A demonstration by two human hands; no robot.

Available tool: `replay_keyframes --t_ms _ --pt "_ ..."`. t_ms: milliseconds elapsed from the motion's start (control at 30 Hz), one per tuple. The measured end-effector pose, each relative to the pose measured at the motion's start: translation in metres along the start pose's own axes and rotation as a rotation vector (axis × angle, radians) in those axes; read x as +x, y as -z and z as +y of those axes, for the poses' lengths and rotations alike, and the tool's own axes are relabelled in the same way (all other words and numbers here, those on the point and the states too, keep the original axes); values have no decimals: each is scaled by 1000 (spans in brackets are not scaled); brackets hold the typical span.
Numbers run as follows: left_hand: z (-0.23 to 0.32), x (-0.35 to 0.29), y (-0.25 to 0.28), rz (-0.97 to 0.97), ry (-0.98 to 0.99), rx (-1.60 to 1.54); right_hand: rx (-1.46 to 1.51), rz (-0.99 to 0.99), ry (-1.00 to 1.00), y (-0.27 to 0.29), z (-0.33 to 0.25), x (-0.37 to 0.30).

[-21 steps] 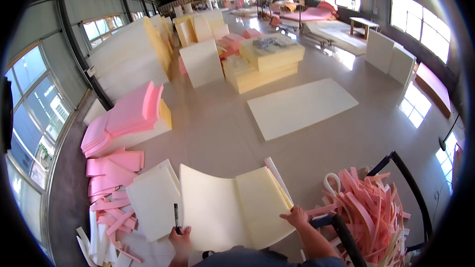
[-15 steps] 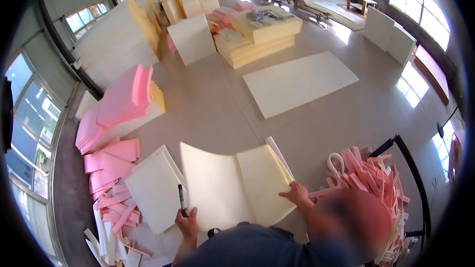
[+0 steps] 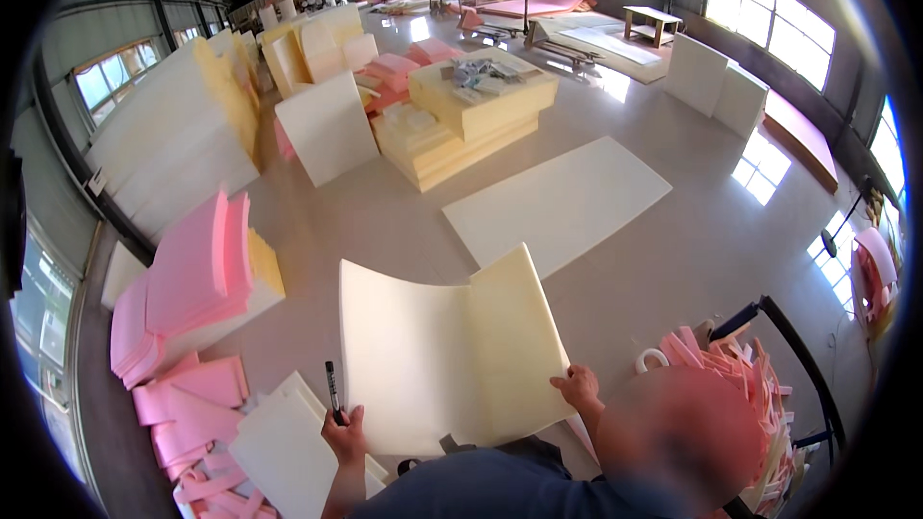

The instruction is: The person picks up foam sheets, places them on a cutting table, and uses a ruler and marker to measure and mark the foam. They then use a straight-edge cutter to slice the foam into smaller pieces and stack the cut pieces on the table.

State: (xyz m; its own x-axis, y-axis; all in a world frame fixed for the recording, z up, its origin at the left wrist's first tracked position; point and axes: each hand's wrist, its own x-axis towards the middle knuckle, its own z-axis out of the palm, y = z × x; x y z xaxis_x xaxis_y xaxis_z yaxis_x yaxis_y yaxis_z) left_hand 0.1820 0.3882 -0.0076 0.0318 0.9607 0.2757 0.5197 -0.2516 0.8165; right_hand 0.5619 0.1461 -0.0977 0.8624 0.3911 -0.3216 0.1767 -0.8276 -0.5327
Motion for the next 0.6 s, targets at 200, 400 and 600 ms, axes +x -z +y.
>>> replay_keyframes --t_ms 200,400,600 --pt "-46 104 -66 47 56 -94 132 -51 34 -22 -90 111" --pt "-59 217 -139 72 -126 254 183 -387 138 -39 -173 251" --pt "-30 310 -147 27 198 320 -4 -602 160 -80 -250 387"
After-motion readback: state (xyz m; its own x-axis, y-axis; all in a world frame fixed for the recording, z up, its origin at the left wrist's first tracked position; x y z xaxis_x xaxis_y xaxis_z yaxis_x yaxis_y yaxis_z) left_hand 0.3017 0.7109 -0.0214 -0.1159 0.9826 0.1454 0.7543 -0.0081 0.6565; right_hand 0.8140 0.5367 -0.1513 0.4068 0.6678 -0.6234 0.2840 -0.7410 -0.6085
